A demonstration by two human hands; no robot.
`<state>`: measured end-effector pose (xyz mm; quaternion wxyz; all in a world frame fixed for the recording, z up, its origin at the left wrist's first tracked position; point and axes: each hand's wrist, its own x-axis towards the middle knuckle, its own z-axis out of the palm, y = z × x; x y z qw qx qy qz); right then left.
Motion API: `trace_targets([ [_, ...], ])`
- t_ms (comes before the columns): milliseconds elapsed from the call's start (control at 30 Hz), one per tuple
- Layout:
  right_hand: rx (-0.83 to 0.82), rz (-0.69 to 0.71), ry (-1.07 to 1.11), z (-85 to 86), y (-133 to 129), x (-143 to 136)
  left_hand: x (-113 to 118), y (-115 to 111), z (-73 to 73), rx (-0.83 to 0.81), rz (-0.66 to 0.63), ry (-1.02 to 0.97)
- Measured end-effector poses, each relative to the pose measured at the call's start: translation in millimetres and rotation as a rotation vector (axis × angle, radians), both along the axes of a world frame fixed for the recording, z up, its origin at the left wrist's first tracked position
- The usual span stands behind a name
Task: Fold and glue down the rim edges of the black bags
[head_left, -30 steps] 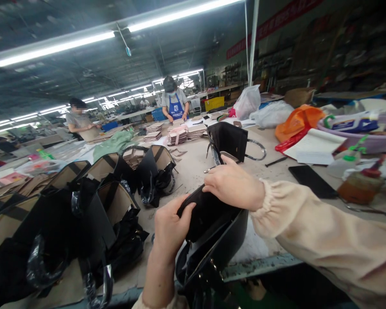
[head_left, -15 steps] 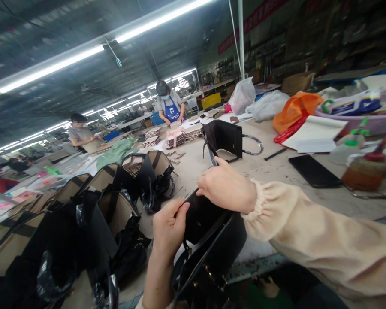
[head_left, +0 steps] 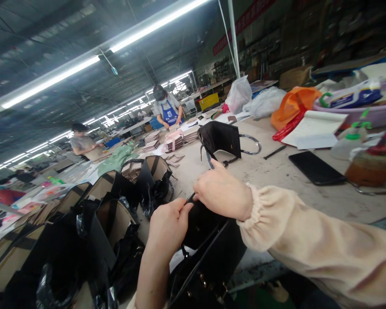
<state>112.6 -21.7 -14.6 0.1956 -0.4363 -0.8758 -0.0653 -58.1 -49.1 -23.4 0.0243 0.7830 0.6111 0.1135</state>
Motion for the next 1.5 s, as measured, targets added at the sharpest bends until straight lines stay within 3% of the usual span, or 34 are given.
trace_targets([
  [333, -0.179, -0.016, -0.105, 13.9, -3, 27, -8, 1, -10.3, -0.016, 0.005, -0.116],
  [667, -0.055, -0.099, -0.03, 2.7, -1, 30, -8, 3, -9.9, -0.02, -0.034, -0.132],
  [1500, -0.043, -0.158, -0.064, 1.6, 0, 25, -9, 2, -11.6, -0.064, -0.066, -0.204],
])
